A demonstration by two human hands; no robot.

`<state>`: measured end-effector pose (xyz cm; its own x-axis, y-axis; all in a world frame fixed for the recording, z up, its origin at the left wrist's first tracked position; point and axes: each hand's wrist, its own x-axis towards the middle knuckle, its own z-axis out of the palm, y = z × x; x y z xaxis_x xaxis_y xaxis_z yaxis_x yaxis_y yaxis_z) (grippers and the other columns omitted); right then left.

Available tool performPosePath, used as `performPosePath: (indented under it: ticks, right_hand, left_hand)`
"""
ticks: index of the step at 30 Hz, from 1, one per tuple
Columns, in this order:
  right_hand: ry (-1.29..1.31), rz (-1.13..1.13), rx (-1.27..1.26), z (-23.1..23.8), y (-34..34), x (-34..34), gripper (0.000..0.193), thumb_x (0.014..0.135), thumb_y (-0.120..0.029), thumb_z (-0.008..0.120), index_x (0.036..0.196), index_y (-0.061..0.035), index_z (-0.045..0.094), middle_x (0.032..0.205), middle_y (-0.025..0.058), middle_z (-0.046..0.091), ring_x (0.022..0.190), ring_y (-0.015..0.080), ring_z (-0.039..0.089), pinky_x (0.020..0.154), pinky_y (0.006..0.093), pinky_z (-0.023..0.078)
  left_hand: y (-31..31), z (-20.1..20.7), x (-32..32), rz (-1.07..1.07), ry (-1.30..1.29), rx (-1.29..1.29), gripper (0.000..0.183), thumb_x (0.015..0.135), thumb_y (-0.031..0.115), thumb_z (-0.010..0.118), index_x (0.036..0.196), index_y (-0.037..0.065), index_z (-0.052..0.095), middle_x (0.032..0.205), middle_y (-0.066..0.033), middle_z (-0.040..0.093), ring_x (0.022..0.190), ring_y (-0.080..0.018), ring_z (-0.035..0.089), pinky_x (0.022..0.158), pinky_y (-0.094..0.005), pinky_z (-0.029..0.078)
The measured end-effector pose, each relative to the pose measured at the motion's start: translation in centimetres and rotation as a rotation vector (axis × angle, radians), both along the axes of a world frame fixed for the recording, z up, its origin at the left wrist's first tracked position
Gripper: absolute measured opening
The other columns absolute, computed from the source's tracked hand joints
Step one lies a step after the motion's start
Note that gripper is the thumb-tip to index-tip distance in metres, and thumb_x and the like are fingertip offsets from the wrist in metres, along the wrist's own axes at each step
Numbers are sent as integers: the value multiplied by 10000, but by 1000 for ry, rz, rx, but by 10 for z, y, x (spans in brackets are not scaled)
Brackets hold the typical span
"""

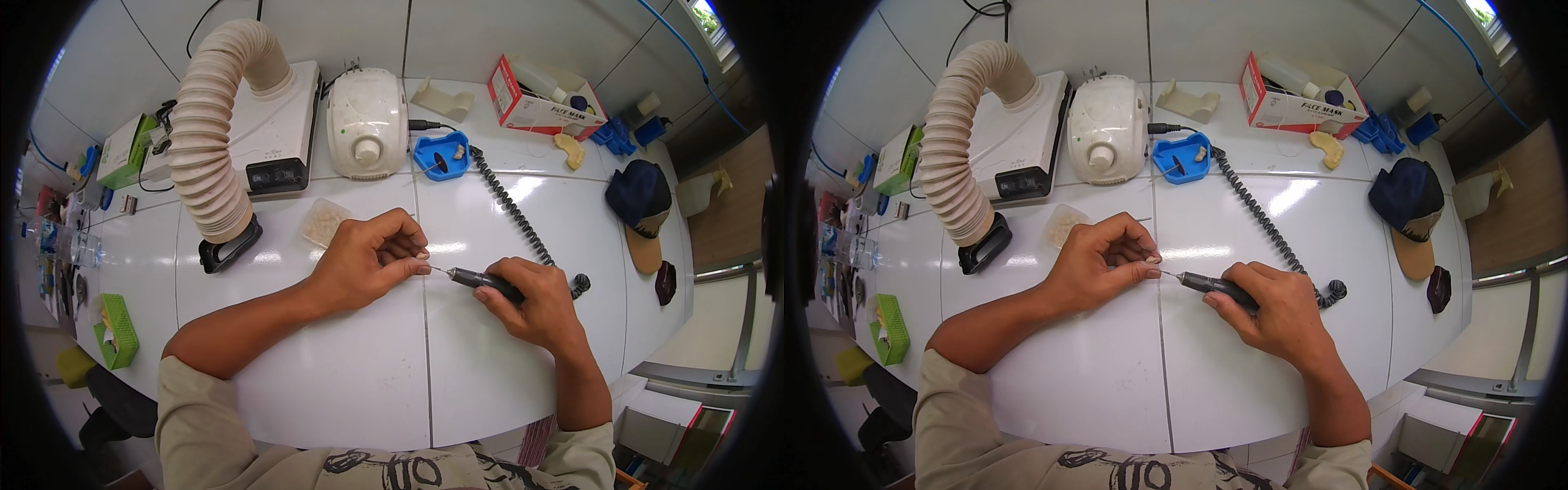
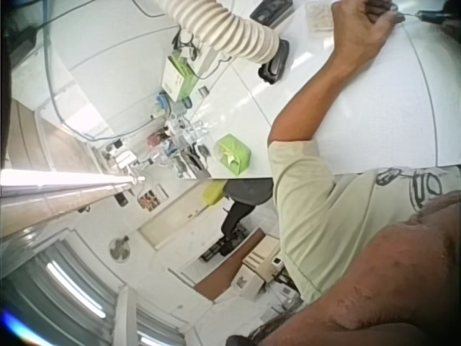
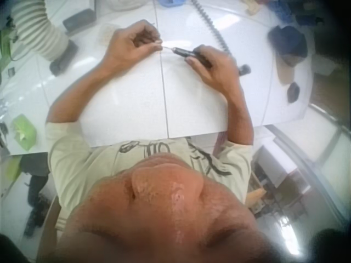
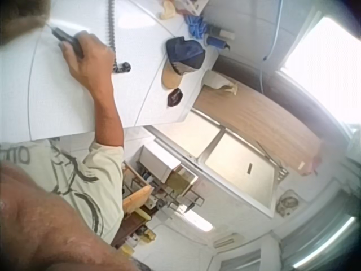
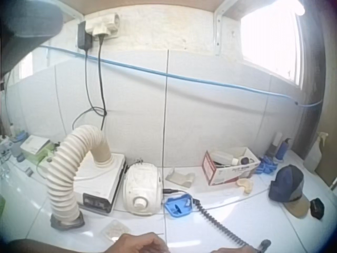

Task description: The person uses a rotary grinding tool to shape and smooth a small white dental prosthesis. They hold the object with their left hand and apply the tool with their right hand, rotating the piece to work on different surfaces. The person briefly swaps the tool bit mid-task and continues grinding.

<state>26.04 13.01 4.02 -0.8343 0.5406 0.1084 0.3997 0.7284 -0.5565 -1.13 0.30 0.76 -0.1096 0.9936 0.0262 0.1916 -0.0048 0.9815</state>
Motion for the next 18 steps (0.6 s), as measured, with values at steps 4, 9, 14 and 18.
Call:
performPosePath:
  ticks: [4, 9, 14, 18]
  right_hand:
    - [27, -42, -35, 1, 1, 0, 271, 982, -294, 876, 983, -41, 780, 787, 118, 749, 600, 264, 697, 584, 373, 538]
    - [-36, -179, -119, 4, 6, -1, 256, 995, -271, 856, 995, -26, 782, 780, 149, 742, 623, 290, 705, 612, 381, 551]
    - [11, -128, -80, 5, 2, -2, 271, 1002, -293, 851, 1014, -27, 793, 797, 159, 750, 638, 296, 713, 624, 381, 555]
    - [-6, -120, -65, 5, 3, -2, 271, 997, -291, 856, 1016, -28, 795, 808, 155, 756, 646, 303, 719, 628, 382, 560]
  left_hand:
    - [0, 1, -1, -9, 65, -25, 164, 1012, 31, 841, 1098, -20, 711, 1034, -91, 793, 957, -139, 785, 879, -279, 637]
    - [-1, 5, 0, -10, 42, -72, 153, 1023, 34, 830, 1108, -24, 716, 1049, -89, 786, 977, -132, 771, 891, -279, 637]
    - [-1, -2, 0, 1, 27, 4, 134, 1026, 15, 812, 1116, -36, 727, 1073, -98, 785, 1004, -139, 764, 903, -287, 643]
    - [1, 0, 0, -8, 27, 11, 116, 1019, -11, 801, 1108, -41, 734, 1109, -114, 790, 1043, -145, 762, 918, -294, 649]
